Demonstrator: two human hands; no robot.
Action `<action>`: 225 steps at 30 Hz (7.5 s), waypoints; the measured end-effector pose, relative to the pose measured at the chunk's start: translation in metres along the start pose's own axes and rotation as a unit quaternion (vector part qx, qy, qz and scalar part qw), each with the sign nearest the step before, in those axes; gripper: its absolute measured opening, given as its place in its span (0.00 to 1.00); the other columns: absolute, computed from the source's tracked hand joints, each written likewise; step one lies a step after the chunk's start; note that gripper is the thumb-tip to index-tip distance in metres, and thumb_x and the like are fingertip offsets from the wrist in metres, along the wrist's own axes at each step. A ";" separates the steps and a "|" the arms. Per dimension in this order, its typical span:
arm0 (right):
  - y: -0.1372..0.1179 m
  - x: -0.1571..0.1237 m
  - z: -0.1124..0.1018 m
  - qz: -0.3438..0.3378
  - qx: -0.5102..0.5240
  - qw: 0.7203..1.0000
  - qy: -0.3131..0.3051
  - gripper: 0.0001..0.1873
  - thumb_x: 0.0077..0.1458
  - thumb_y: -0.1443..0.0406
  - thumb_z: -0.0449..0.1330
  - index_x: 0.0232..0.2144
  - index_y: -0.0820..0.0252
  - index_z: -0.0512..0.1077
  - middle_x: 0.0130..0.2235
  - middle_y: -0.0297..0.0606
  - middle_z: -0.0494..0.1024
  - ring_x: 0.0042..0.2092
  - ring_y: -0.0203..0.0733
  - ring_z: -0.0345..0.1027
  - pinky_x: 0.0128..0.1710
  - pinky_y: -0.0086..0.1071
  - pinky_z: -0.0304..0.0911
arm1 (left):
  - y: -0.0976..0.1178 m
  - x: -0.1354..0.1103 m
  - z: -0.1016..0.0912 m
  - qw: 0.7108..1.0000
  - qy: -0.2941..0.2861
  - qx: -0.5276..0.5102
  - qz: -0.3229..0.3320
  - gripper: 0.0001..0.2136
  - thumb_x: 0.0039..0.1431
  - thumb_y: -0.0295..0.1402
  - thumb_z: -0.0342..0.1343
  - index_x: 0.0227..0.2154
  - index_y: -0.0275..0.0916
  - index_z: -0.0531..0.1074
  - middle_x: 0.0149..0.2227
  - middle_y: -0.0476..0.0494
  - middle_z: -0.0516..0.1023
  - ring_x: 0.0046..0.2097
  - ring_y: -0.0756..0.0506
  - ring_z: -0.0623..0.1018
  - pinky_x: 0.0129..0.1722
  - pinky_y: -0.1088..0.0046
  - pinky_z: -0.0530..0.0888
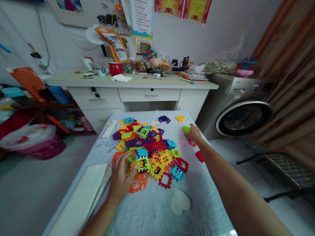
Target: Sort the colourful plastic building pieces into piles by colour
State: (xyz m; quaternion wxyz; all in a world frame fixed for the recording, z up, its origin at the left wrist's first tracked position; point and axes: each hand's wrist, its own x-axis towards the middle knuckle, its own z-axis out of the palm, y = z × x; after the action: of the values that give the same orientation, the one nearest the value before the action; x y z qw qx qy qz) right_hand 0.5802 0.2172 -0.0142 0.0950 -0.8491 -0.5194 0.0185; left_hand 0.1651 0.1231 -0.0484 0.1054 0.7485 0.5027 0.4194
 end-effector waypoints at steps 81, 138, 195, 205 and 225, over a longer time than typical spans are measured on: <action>0.050 -0.021 -0.021 -0.124 -0.007 0.980 -0.156 0.32 0.45 0.55 0.68 0.51 0.63 0.69 0.47 0.48 0.74 0.43 0.44 0.71 0.40 0.31 0.63 | -0.002 0.000 0.000 1.000 -0.001 0.015 0.013 0.22 0.60 0.40 0.53 0.55 0.42 0.62 0.55 0.39 0.68 0.58 0.38 0.67 0.60 0.55 0.63; 0.044 -0.073 -0.008 -0.050 -0.018 0.998 -0.043 0.28 0.61 0.55 0.53 0.63 0.50 0.62 0.62 0.48 0.64 0.62 0.58 0.56 0.58 0.50 0.52 | 0.002 0.002 0.000 1.000 -0.008 0.002 0.012 0.22 0.59 0.40 0.54 0.55 0.42 0.63 0.53 0.38 0.70 0.58 0.38 0.68 0.59 0.54 0.65; 0.053 -0.127 -0.054 -0.094 0.206 0.974 -0.033 0.13 0.58 0.64 0.51 0.37 0.61 0.74 0.28 0.36 0.77 0.29 0.38 0.67 0.31 0.29 0.56 | 0.001 0.001 -0.002 0.999 -0.005 0.010 0.036 0.20 0.59 0.39 0.54 0.52 0.40 0.64 0.52 0.38 0.70 0.57 0.38 0.68 0.59 0.56 0.65; 0.106 -0.161 -0.031 -0.061 0.107 0.990 -0.070 0.09 0.53 0.70 0.52 0.30 0.61 0.72 0.28 0.36 0.75 0.30 0.37 0.65 0.31 0.29 0.54 | 0.000 0.000 0.001 1.000 -0.011 0.012 0.024 0.20 0.59 0.40 0.53 0.53 0.40 0.64 0.52 0.38 0.70 0.56 0.38 0.69 0.59 0.55 0.65; 0.067 -0.139 -0.032 -0.066 -0.009 0.998 -0.001 0.24 0.54 0.57 0.60 0.51 0.64 0.69 0.47 0.53 0.72 0.50 0.53 0.66 0.50 0.40 0.58 | 0.003 0.000 -0.001 0.999 -0.009 0.025 0.031 0.20 0.59 0.39 0.54 0.53 0.41 0.64 0.52 0.38 0.70 0.57 0.38 0.69 0.59 0.55 0.64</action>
State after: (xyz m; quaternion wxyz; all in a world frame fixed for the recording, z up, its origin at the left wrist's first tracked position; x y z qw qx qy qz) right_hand 0.5794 0.0593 -0.0041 0.0882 -0.8135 -0.5747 0.0085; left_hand 0.1666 0.1215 -0.0461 0.0779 0.7700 0.4885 0.4031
